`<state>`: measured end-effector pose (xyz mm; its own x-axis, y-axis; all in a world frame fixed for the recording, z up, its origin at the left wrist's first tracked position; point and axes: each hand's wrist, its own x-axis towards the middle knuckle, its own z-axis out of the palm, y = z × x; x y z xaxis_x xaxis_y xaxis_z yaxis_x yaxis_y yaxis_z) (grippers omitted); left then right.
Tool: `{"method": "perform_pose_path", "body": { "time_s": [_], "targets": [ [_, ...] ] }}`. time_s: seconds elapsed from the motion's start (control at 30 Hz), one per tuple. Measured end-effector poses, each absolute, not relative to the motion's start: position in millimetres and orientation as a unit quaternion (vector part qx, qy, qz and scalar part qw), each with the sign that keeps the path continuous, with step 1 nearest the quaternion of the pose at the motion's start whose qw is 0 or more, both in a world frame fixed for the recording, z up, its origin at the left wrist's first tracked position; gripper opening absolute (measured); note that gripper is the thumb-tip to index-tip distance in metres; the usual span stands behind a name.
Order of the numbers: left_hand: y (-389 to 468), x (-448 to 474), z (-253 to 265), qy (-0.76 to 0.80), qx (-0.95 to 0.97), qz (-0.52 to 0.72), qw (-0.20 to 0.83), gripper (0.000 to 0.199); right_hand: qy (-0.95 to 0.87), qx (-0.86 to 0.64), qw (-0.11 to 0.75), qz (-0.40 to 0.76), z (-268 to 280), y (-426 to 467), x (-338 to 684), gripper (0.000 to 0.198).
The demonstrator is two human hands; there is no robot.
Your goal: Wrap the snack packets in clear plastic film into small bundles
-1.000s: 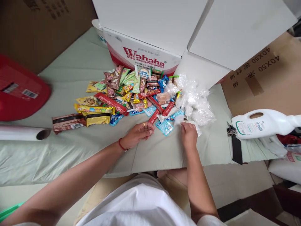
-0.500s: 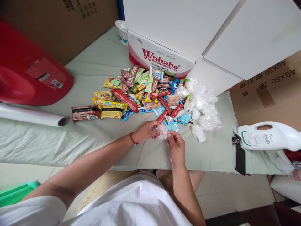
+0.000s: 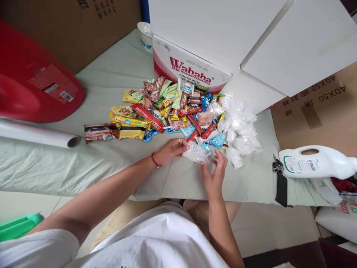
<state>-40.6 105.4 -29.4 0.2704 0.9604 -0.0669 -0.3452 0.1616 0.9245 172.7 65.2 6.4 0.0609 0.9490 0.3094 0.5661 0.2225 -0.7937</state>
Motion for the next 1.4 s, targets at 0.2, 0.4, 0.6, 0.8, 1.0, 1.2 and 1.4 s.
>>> {"method": "perform_pose_path", "body": {
  "time_s": [0.2,0.4,0.6,0.8,1.0,1.2,1.4],
  "targets": [
    [103,-41,-27,0.351,0.452,0.49,0.658,0.055,-0.812,-0.462,0.336,0.116,25,81,164,0.013],
    [104,-41,-27,0.342,0.375,0.52,0.687,0.061,-0.492,-0.564,0.531,0.398,8,80,163,0.027],
    [95,-38,-23,0.294,0.415,0.444,0.738,0.072,-0.54,-0.587,0.516,0.312,3,64,150,0.026],
    [97,-34,-31,0.323,0.396,0.471,0.719,0.046,-0.531,-0.587,0.523,0.317,3,57,143,0.024],
    [99,-37,-30,0.324,0.283,0.529,0.732,0.038,-0.412,-0.609,0.454,0.502,-6,56,153,0.038],
    [94,-31,-31,0.377,0.434,0.499,0.648,0.046,-0.634,-0.582,0.421,0.286,5,57,152,0.05],
    [89,-28,-35,0.406,0.505,0.493,0.581,0.051,-0.446,-0.599,0.498,0.44,0,68,151,0.038]
  ]
}}
